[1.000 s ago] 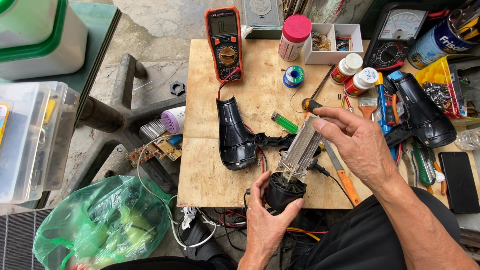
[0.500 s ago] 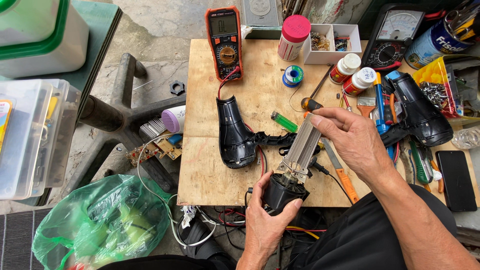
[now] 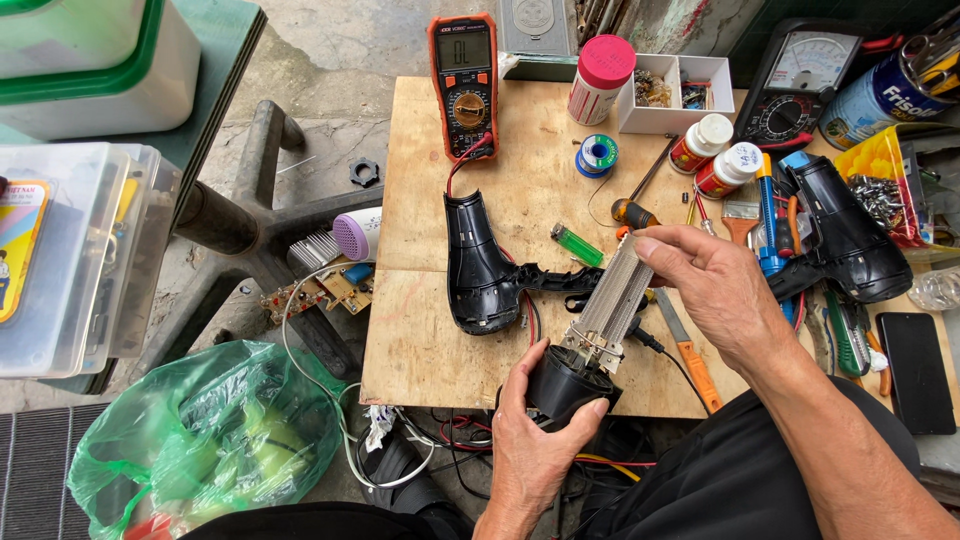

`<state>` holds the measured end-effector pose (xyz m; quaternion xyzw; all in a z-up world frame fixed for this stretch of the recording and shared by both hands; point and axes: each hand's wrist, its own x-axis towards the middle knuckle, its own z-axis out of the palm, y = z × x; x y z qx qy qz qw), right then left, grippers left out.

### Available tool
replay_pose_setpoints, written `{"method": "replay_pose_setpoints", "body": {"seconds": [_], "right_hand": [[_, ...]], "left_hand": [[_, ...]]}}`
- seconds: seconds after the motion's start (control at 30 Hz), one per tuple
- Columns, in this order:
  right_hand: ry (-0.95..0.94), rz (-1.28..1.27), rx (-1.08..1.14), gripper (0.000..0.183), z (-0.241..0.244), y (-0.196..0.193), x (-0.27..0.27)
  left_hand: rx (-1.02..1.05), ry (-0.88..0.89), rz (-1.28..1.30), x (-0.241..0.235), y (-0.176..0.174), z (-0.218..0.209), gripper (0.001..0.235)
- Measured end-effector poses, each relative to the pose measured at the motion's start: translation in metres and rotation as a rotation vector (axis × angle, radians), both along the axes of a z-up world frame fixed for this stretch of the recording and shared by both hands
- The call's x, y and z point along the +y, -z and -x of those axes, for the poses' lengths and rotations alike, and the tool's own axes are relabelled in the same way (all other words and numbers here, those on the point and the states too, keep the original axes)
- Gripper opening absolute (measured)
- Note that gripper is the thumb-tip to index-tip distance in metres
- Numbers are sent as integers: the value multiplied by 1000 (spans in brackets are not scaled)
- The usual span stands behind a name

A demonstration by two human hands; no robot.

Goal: The person disassembles a black hairdryer, removes the internal heating element, and then reassembles the device by inserting the element back into the housing and reconnecting the power cord.

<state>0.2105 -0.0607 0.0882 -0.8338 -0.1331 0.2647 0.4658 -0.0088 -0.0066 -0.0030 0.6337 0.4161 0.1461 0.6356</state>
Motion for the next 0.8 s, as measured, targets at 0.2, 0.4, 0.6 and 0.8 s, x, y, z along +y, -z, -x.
{"method": "replay_pose_setpoints", "body": {"seconds": [0.2, 0.4, 0.6, 0.8], "right_hand": [[8, -49, 18, 31, -2, 7, -2], [6, -63, 52, 32, -3, 7, -1], [19, -61, 64, 34, -2, 3, -1], [71, -156, 178, 34, -9, 14, -7]], "left_hand": [[3, -12, -37, 0, 2, 0, 88], [-14, -26, -73, -1, 3, -1, 87], [-58, -40, -191, -3, 7, -2, 87], [-143, -37, -358, -1, -2, 0, 84]]}}
